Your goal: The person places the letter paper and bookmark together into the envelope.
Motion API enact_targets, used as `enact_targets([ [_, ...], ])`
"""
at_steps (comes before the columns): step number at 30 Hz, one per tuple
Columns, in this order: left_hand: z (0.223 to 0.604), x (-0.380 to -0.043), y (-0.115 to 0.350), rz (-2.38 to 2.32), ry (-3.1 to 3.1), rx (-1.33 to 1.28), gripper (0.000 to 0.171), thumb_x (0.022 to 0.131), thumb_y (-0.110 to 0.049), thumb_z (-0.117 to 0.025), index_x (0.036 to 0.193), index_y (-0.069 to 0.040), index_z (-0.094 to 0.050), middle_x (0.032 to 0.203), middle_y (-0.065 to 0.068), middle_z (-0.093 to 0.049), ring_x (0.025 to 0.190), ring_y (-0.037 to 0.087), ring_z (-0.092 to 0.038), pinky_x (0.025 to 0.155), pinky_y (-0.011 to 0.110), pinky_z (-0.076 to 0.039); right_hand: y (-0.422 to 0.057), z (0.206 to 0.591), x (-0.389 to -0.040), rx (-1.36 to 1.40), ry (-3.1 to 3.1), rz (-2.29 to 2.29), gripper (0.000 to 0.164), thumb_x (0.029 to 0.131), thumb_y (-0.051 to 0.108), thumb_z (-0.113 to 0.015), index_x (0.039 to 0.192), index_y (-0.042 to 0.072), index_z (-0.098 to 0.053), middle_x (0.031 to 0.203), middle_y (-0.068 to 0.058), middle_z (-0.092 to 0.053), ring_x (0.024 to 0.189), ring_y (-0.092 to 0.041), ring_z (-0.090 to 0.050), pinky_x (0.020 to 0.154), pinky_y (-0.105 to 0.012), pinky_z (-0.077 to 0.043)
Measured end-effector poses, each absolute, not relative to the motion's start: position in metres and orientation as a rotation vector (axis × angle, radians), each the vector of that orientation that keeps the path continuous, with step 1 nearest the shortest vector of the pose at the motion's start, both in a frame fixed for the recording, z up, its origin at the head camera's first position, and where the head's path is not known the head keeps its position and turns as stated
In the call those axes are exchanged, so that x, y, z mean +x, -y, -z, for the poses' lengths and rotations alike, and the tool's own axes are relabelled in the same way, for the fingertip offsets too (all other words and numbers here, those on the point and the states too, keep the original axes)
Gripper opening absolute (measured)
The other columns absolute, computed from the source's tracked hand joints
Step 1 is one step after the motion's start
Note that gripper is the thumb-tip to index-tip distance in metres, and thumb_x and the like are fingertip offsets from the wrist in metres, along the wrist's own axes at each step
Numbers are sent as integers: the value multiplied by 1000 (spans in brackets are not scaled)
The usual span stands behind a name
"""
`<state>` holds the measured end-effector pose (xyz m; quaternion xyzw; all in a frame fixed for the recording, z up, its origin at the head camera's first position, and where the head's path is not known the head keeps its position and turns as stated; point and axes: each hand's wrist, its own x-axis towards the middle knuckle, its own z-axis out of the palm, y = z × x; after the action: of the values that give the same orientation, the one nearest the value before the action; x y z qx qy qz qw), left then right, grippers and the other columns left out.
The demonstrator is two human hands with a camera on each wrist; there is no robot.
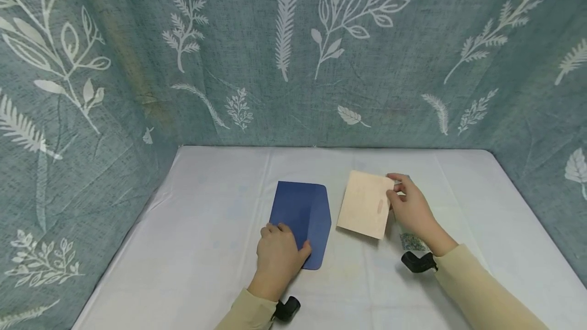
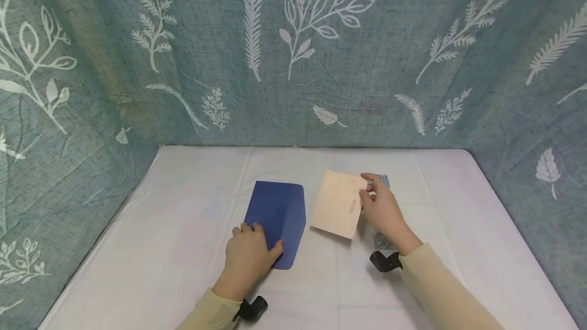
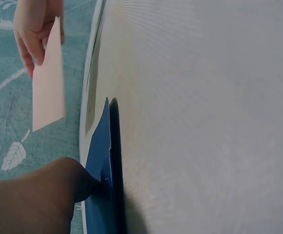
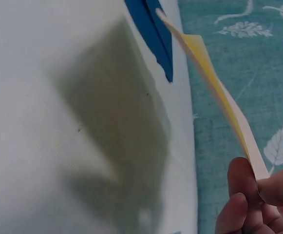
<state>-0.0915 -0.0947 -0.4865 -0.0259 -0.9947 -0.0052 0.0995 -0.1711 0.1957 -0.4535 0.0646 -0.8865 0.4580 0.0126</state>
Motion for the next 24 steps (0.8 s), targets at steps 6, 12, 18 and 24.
enact_targets([
  [6,486,-91,95,36,2933,-71,81,80,-59,-63,114,15,-63,110,37,-60,93,43,-61,55,39,-53,-192,454,-175,175,2723,-1528,46,100,8,-47,145,3,-35,99,-17,-50,74,-24,-63,62,-36,-53],
  [12,486,-91,95,51,2934,-72,80,80,-58,-64,113,15,-63,110,37,-60,94,44,-61,57,40,-54,-182,460,-181,168,2723,-1601,46,100,8,-48,144,2,-36,98,-17,-52,71,-26,-63,65,-40,-54],
  [18,486,-91,96,65,2948,-60,80,80,-58,-63,114,14,-63,111,38,-59,96,44,-60,59,41,-54,-171,469,-188,188,2742,-1606,47,98,8,-51,142,1,-38,94,-16,-57,69,-30,-62,60,-34,-51],
  [24,485,-90,95,74,2967,-46,80,81,-58,-62,116,14,-62,113,37,-59,99,44,-59,58,41,-54,-162,476,-192,214,2778,-1592,48,97,10,-52,142,1,-38,96,-15,-56,69,-24,-61,60,-34,-50],
])
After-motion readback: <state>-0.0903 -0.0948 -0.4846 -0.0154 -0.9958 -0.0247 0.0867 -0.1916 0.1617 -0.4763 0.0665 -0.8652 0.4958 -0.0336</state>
